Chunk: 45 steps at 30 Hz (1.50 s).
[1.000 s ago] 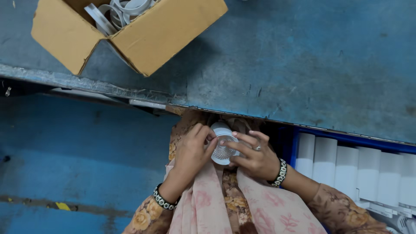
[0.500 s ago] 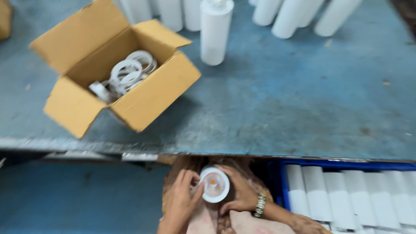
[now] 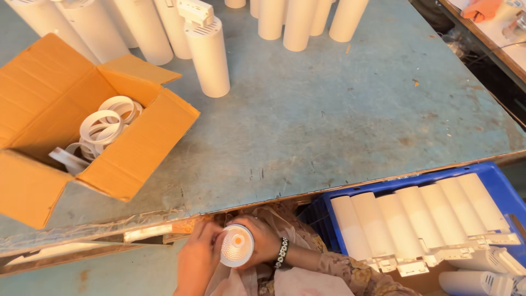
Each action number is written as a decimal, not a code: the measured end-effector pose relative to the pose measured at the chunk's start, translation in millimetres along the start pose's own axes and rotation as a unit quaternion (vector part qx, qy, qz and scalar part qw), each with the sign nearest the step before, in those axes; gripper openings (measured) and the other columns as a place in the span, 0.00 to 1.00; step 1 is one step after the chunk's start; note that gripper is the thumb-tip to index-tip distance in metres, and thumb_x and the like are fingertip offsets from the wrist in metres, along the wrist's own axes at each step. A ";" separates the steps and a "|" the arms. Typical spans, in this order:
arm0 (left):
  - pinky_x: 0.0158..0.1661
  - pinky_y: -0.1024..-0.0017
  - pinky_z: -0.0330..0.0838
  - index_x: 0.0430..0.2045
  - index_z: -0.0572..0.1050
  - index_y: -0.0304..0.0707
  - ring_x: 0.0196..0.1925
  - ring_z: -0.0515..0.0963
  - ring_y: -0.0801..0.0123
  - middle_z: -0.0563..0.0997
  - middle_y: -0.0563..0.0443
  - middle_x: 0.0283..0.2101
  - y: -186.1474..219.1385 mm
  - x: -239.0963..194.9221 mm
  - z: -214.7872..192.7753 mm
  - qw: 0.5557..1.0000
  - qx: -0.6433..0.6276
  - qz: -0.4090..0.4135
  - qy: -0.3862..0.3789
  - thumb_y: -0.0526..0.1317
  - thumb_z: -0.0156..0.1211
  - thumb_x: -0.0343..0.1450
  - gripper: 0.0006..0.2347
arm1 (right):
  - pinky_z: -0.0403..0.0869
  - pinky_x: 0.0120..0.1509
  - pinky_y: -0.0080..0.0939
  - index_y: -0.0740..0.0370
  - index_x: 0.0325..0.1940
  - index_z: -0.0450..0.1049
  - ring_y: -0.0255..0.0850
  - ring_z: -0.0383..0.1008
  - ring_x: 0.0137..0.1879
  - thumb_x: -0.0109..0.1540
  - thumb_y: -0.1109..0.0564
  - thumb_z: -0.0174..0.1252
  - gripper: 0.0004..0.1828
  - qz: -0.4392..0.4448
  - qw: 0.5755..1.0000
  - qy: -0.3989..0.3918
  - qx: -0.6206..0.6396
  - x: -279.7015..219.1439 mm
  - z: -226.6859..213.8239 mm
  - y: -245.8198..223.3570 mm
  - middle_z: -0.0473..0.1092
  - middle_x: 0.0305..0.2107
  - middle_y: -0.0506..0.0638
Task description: The person assembles white cylindrical light fixtures by inserting a reflector and LED bulb into the housing, then securing it with a plastic ring. The person repeatedly picks up components from a blue crate and a cardboard box, assembles them, and places the finished units on the table.
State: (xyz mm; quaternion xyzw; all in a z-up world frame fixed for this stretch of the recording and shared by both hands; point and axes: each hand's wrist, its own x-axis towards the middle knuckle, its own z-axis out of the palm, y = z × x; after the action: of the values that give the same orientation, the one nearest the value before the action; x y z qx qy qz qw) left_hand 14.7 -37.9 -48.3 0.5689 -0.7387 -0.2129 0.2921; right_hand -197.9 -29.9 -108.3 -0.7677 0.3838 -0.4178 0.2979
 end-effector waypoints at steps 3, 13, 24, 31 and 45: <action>0.29 0.62 0.76 0.24 0.77 0.42 0.26 0.81 0.58 0.79 0.51 0.24 -21.6 -26.2 14.0 0.996 -0.026 -0.083 0.029 0.41 0.68 0.64 0.06 | 0.74 0.66 0.47 0.60 0.67 0.65 0.50 0.75 0.61 0.43 0.39 0.80 0.54 0.086 0.995 0.013 0.037 1.4 7.6 2.2 0.72 0.56 0.55; 0.44 0.62 0.73 0.37 0.79 0.40 0.47 0.77 0.55 0.79 0.50 0.43 12.4 2.6 -28.8 0.979 0.026 0.203 -0.005 0.37 0.70 0.59 0.14 | 0.73 0.63 0.49 0.60 0.64 0.65 0.52 0.73 0.59 0.43 0.39 0.82 0.53 -0.001 0.999 0.008 -0.047 4.9 21.8 7.3 0.69 0.54 0.56; 0.41 0.63 0.75 0.39 0.79 0.43 0.47 0.77 0.59 0.76 0.52 0.42 34.3 32.9 -33.0 0.936 0.079 0.312 -0.145 0.31 0.61 0.57 0.16 | 0.72 0.69 0.53 0.60 0.66 0.64 0.53 0.71 0.66 0.46 0.40 0.80 0.52 -0.043 0.999 0.017 -0.018 3.1 16.2 -1.8 0.68 0.59 0.57; 0.45 0.60 0.74 0.33 0.75 0.41 0.46 0.79 0.54 0.77 0.47 0.38 7.1 21.8 -20.2 0.963 0.114 0.216 -0.117 0.30 0.60 0.59 0.11 | 0.73 0.67 0.51 0.61 0.64 0.64 0.53 0.72 0.63 0.45 0.40 0.81 0.51 -0.017 0.999 0.033 -0.022 -7.3 8.9 -16.1 0.68 0.56 0.58; 0.48 0.62 0.74 0.41 0.79 0.42 0.52 0.78 0.56 0.79 0.51 0.48 27.2 10.9 -28.8 0.968 0.087 0.219 -0.085 0.39 0.67 0.60 0.15 | 0.70 0.67 0.53 0.62 0.66 0.63 0.55 0.70 0.64 0.43 0.40 0.82 0.56 -0.021 0.999 0.008 -0.035 -0.7 8.5 -4.6 0.67 0.58 0.58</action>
State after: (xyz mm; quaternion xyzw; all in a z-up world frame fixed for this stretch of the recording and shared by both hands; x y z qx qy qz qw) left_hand 12.7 -40.8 -7.4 0.3967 -0.8829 -0.1262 0.2170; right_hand -189.2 -25.7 -109.0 -0.7824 0.3846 -0.4158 0.2590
